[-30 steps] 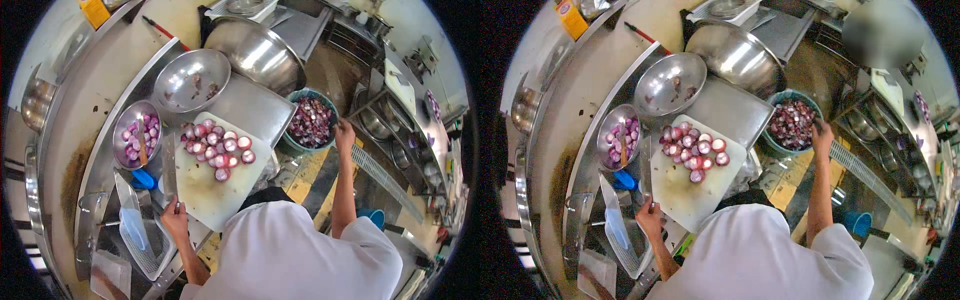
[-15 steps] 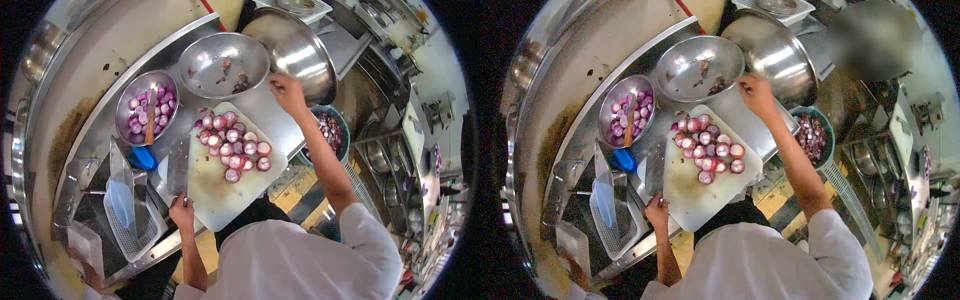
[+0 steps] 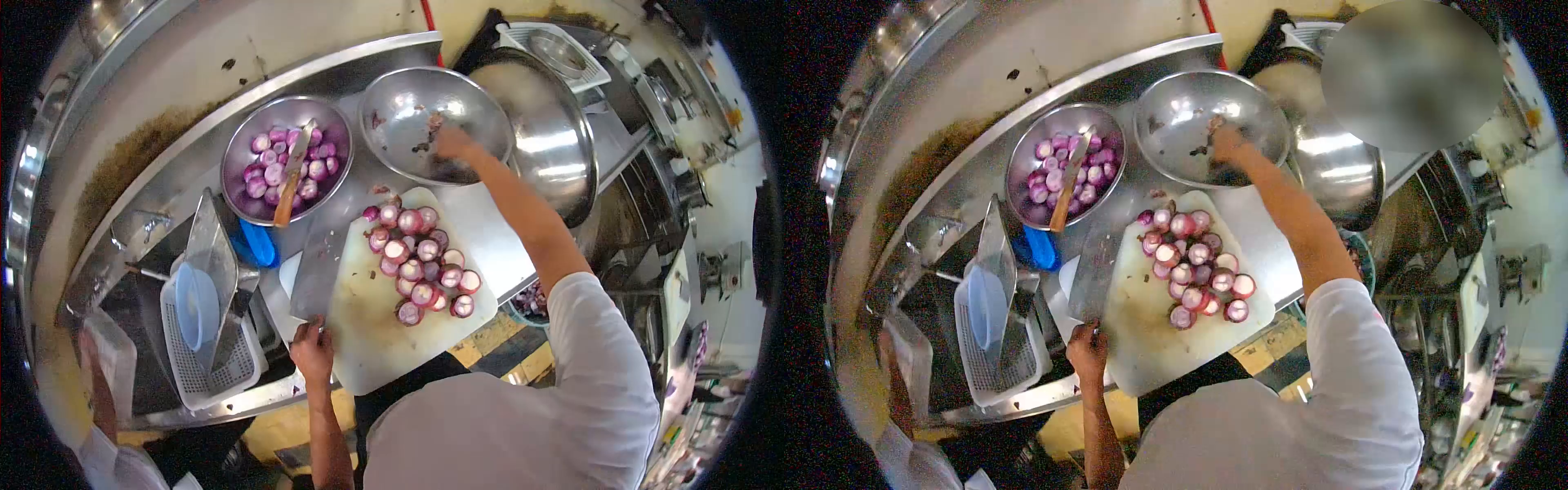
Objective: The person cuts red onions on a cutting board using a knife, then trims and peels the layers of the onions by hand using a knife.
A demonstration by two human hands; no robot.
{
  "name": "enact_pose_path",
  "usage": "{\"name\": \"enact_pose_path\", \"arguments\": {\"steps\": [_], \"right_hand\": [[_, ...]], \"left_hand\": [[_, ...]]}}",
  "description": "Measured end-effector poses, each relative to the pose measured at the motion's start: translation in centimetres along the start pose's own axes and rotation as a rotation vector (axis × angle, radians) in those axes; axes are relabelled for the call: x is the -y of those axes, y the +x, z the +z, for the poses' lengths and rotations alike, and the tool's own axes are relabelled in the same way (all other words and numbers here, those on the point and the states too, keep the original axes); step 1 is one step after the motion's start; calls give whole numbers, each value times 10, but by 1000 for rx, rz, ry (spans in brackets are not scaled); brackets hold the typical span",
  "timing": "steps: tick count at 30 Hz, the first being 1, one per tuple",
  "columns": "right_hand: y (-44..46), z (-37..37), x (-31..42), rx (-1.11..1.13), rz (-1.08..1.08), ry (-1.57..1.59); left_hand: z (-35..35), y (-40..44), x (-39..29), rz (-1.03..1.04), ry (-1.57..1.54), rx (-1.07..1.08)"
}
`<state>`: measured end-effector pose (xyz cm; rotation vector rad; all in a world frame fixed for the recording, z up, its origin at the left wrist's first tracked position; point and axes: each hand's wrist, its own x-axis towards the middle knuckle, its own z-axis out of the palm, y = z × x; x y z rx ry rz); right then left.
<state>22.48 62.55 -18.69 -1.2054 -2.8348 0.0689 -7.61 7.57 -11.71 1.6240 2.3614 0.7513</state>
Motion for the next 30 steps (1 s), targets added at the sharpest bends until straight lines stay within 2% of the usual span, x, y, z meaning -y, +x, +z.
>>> {"name": "enact_pose_path", "arguments": {"steps": [2, 3, 5, 6, 8, 9, 11, 12, 13, 15, 17, 19, 20, 21, 22, 24, 25, 27, 30], "right_hand": [[24, -19, -9, -208, 39, -93], [44, -13, -34, 19, 171, -103], [56, -22, -30, -165, 207, -30], [54, -13, -27, -155, 207, -21], [59, -6, -22, 43, 106, -28], [59, -4, -16, 37, 105, -25], [63, 2, -2, 106, -55, -23], [68, 2, 3, 13, -128, -35], [72, -7, 17, 11, -133, -30], [81, -30, 44, -204, 25, 332], [92, -42, 76, -507, -47, 423], [106, -16, 82, -386, -132, 416], [103, -12, 87, -198, -120, 315], [96, -10, 91, -5, -104, 217], [86, -14, 92, 1, -69, 213], [63, -34, 87, 177, -211, 165], [44, -49, 80, 182, -173, 160], [-5, -89, 66, -116, -177, 577], [-114, -181, 65, -216, 203, 935]], "left_hand": [[2, 1, 1, -22, 5, -11], [3, 0, 0, -21, 5, -18], [-3, 2, -8, -80, -10, 50], [-2, 3, -9, -86, -25, 52], [1, 5, -6, -105, -9, 31], [1, 5, -6, -103, -4, 27], [2, 7, -7, -48, 11, -23], [-1, 9, -12, -89, 3, -4], [-1, 9, -11, -94, 9, -6], [0, 11, -10, -60, -20, -1], [1, 11, -8, -31, 2, 2], [2, 11, -8, 11, 17, 18], [2, 12, -9, -21, 11, 32], [1, 12, -10, -50, 3, 49], [1, 12, -11, -27, -8, 75], [-1, 13, -8, -48, -64, 79], [-1, 14, -5, -22, -77, 103], [-1, 15, 0, 101, 13, 91], [-17, 19, -10, 20, -57, 276]]}}
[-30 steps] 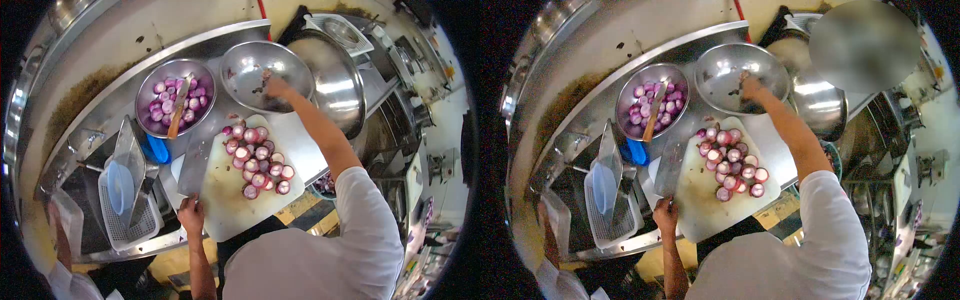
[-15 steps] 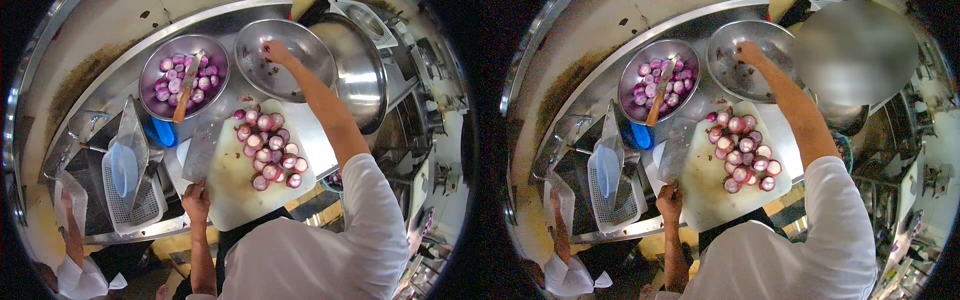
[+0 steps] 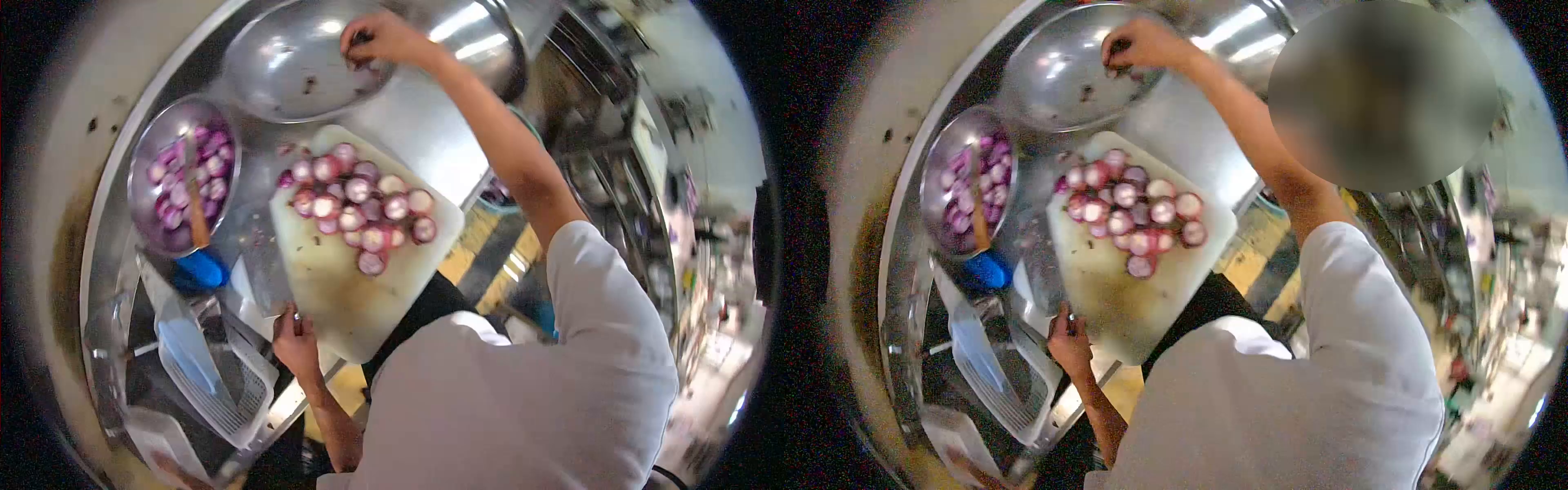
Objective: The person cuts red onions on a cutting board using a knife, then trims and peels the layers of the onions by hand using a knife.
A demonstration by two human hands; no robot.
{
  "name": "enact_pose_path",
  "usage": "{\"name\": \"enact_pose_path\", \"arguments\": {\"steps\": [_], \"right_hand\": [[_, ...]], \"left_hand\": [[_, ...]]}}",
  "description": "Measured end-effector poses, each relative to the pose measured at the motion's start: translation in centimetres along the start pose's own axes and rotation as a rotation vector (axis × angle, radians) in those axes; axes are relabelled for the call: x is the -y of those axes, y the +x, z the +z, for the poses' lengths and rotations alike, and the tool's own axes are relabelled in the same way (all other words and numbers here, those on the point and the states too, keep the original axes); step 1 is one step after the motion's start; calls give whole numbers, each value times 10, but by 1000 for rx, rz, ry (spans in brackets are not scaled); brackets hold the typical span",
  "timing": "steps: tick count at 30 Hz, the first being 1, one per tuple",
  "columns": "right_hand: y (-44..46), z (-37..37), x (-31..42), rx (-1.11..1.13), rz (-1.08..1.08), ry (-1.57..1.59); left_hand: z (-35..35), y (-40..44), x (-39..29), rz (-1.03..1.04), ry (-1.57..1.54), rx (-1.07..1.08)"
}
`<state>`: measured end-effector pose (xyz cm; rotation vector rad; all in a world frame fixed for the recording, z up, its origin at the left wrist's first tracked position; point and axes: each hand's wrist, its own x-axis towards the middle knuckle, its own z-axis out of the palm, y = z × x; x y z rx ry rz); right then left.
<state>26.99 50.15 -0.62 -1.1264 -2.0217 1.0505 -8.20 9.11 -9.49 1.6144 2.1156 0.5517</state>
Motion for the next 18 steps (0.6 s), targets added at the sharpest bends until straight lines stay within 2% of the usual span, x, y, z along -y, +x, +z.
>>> {"name": "enact_pose_path", "arguments": {"steps": [1, 3, 5, 7, 8, 9, 10, 11, 13, 15, 17, 18], "right_hand": [[-33, -27, 13, -85, 93, 141], [-105, -85, 41, -252, 22, 129], [-169, -105, 104, -591, 122, 68], [-222, -129, 112, -858, 31, -115], [-244, -133, 115, -887, 44, -128], [-265, -132, 116, -1051, 61, -163], [-284, -132, 113, -1214, 75, -194], [-303, -135, 90, -1235, 79, -194], [-341, -136, -1, -1422, -34, -775], [-371, -119, -110, -1382, 145, -816], [-401, -91, -183, -890, 788, -713], [-411, -84, -192, -942, 799, -595]], "left_hand": [[1, 3, 1, -65, -18, 47], [9, 1, 18, 1, -75, 83], [12, 4, 25, 67, -55, 119], [4, 11, 24, 120, -84, 203], [1, 15, 26, 104, -83, 274], [-5, 21, 11, 83, -79, 340], [-19, 22, -6, -22, 65, 423], [-26, 26, -19, -3, 77, 425], [-35, 31, -44, 61, 107, 314], [-41, 29, -80, 119, 153, 257], [-36, 28, -106, 91, 74, 205], [-23, 26, -94, 131, -4, 134]]}}
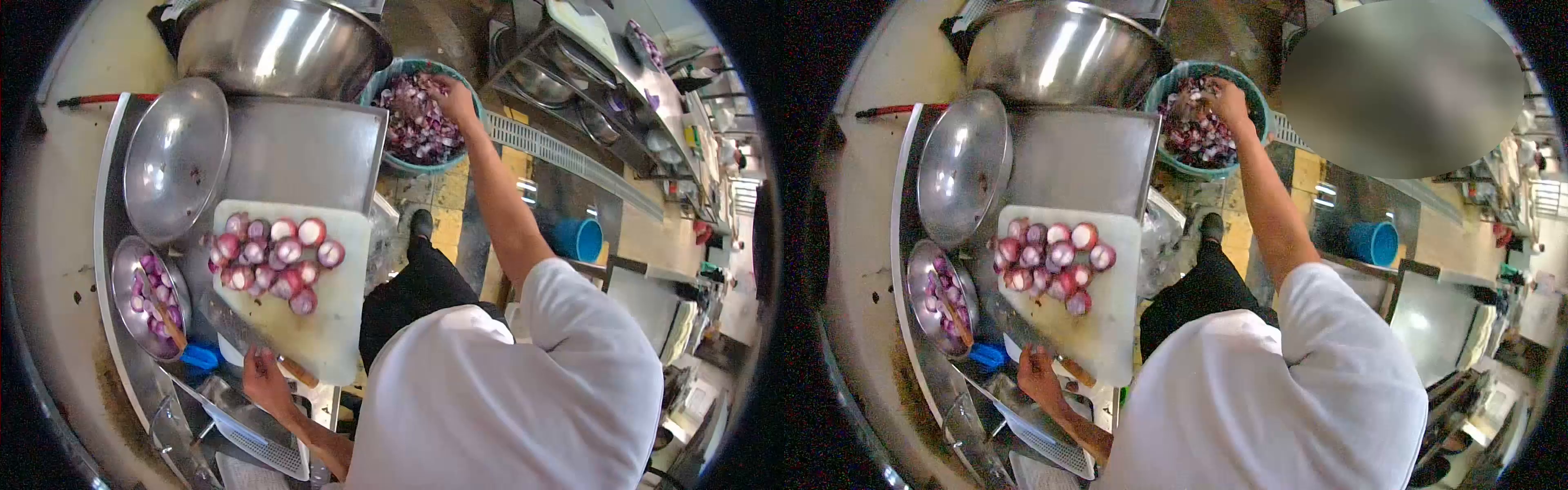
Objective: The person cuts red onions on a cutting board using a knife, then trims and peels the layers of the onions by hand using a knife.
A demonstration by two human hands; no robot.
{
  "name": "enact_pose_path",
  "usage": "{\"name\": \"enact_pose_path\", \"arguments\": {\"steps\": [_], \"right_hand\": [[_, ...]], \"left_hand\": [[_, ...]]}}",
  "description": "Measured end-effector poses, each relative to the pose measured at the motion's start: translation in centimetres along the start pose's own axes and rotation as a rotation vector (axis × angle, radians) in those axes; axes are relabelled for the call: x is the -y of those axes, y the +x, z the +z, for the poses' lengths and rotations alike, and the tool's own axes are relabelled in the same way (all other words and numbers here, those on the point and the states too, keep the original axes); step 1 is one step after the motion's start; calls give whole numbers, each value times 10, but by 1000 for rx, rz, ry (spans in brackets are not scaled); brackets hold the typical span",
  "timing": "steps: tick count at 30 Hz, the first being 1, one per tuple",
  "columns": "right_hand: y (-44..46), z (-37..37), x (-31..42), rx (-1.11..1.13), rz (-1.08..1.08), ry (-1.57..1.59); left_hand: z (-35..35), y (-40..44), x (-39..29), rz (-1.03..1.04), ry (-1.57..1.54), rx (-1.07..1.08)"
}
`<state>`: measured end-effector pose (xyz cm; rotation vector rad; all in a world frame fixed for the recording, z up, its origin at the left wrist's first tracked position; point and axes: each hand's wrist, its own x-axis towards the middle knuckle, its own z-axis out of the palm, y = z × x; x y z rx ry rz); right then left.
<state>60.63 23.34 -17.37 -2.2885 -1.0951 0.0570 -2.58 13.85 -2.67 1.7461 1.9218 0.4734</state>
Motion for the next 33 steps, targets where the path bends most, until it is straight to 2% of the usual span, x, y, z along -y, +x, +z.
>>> {"name": "enact_pose_path", "arguments": {"steps": [2, 4, 5, 7, 8, 11, 13, 14, 15, 16, 17, 18, 23, 25, 26, 29, 31, 33], "right_hand": [[-8, 9, -29, 13, 71, 116], [-6, 22, -81, 114, 309, 306], [-3, 40, -118, 54, 216, 282], [-5, 12, -128, 20, 102, 246], [-10, 14, -148, 16, 119, 251], [-24, 4, -203, 242, 76, 218], [-41, -45, -206, 378, 113, 220], [-56, -37, -236, 367, 62, 187], [-67, -52, -244, 463, 157, 158], [-80, -66, -256, 431, 124, 177], [-87, -88, -258, 458, 231, 259], [-99, -96, -275, 492, 217, 204], [-137, -172, -296, 390, 418, 177], [-139, -203, -297, 343, 471, 189], [-141, -217, -296, 314, 486, 186], [-145, -256, -292, 227, 554, 193], [-140, -279, -287, 138, 584, 314], [-134, -301, -280, 70, 587, 317]], "left_hand": [[17, -10, -44, -18, -14, -33], [45, -17, -63, -57, -151, -69], [63, -16, -93, -40, -143, -60], [102, -23, -160, 62, -70, -63], [126, -22, -169, 18, -183, 8], [184, -16, -241, 206, -172, 178], [215, -11, -285, 243, -191, 258], [228, -8, -305, 268, -203, 342], [242, -4, -320, 304, -214, 356], [256, 1, -331, 345, -219, 402], [270, 7, -343, 388, -223, 451], [281, 11, -356, 418, -189, 497], [333, 16, -421, 544, -96, 713], [350, 12, -444, 637, 56, 813], [368, 14, -444, 718, 56, 829], [387, -2, -478, 801, 82, 911], [401, -13, -495, 836, 94, 950], [419, -22, -506, 942, 97, 947]]}}
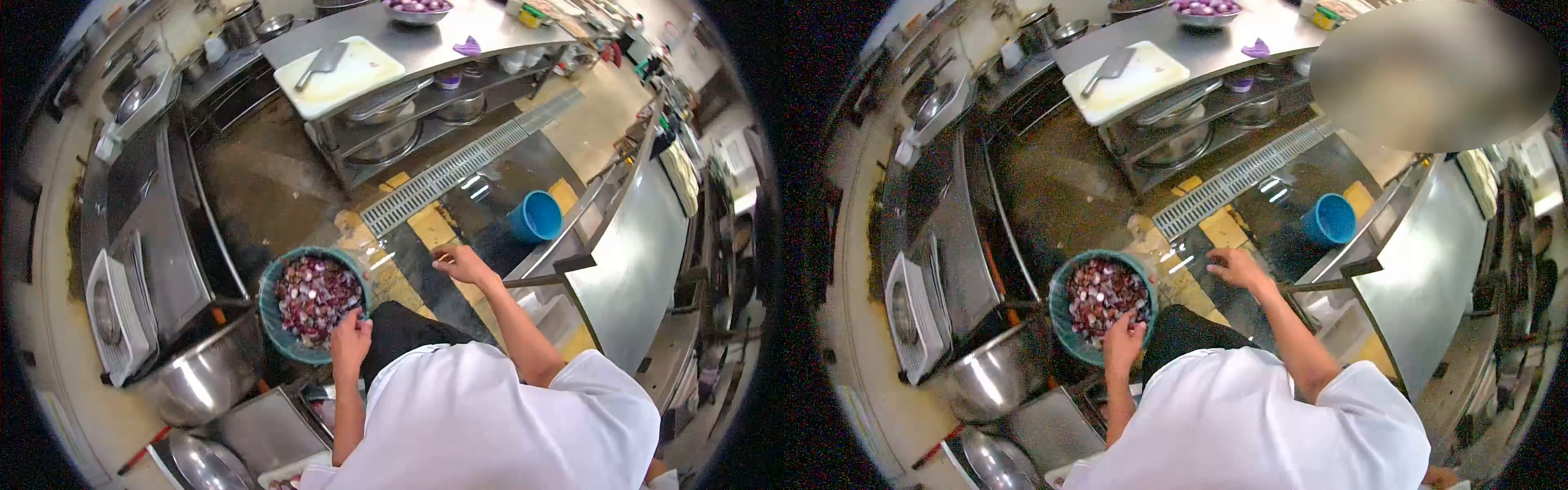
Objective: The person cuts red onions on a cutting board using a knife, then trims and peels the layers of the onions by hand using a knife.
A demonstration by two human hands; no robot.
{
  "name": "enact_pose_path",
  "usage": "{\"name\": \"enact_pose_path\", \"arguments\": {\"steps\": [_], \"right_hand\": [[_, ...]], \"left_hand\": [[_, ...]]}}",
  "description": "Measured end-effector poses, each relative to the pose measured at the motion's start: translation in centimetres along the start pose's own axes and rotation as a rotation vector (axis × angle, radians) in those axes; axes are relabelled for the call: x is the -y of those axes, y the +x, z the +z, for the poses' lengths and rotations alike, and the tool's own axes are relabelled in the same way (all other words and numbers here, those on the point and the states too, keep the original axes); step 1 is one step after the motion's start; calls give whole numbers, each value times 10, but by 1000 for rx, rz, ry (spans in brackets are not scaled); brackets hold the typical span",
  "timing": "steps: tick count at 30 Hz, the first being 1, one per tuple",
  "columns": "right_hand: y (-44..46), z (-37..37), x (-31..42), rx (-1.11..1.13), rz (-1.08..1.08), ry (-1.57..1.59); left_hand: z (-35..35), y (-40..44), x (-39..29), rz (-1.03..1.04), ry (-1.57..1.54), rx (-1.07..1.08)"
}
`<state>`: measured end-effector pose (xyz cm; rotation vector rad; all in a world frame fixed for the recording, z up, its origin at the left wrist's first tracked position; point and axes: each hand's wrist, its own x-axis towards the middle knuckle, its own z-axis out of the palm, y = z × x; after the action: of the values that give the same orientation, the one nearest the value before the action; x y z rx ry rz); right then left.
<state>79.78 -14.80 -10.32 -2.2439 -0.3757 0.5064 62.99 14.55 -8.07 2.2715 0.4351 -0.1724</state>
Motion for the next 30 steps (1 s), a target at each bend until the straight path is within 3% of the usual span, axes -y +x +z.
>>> {"name": "enact_pose_path", "arguments": {"steps": [10, 15, 20, 22, 24, 26, 28, 30], "right_hand": [[69, -69, 26, -129, 12, 345], [164, -110, 42, -148, -60, 204], [229, -172, 72, -259, -131, 167], [238, -188, 68, -377, -162, 267], [240, -202, 52, -522, -123, 337], [237, -215, 38, -568, -71, 364], [230, -228, 24, -609, 25, 407], [224, -240, 15, -644, 57, 405]], "left_hand": [[5, 130, -42, 103, 77, 262], [4, 245, -41, 154, 85, 160], [-16, 344, -114, 204, 126, 175], [-20, 377, -153, 359, 25, 165], [-22, 402, -188, 328, 2, 271], [-7, 434, -202, 607, 47, 273], [5, 454, -230, 575, 0, 385], [27, 470, -248, 723, -31, 375]]}}
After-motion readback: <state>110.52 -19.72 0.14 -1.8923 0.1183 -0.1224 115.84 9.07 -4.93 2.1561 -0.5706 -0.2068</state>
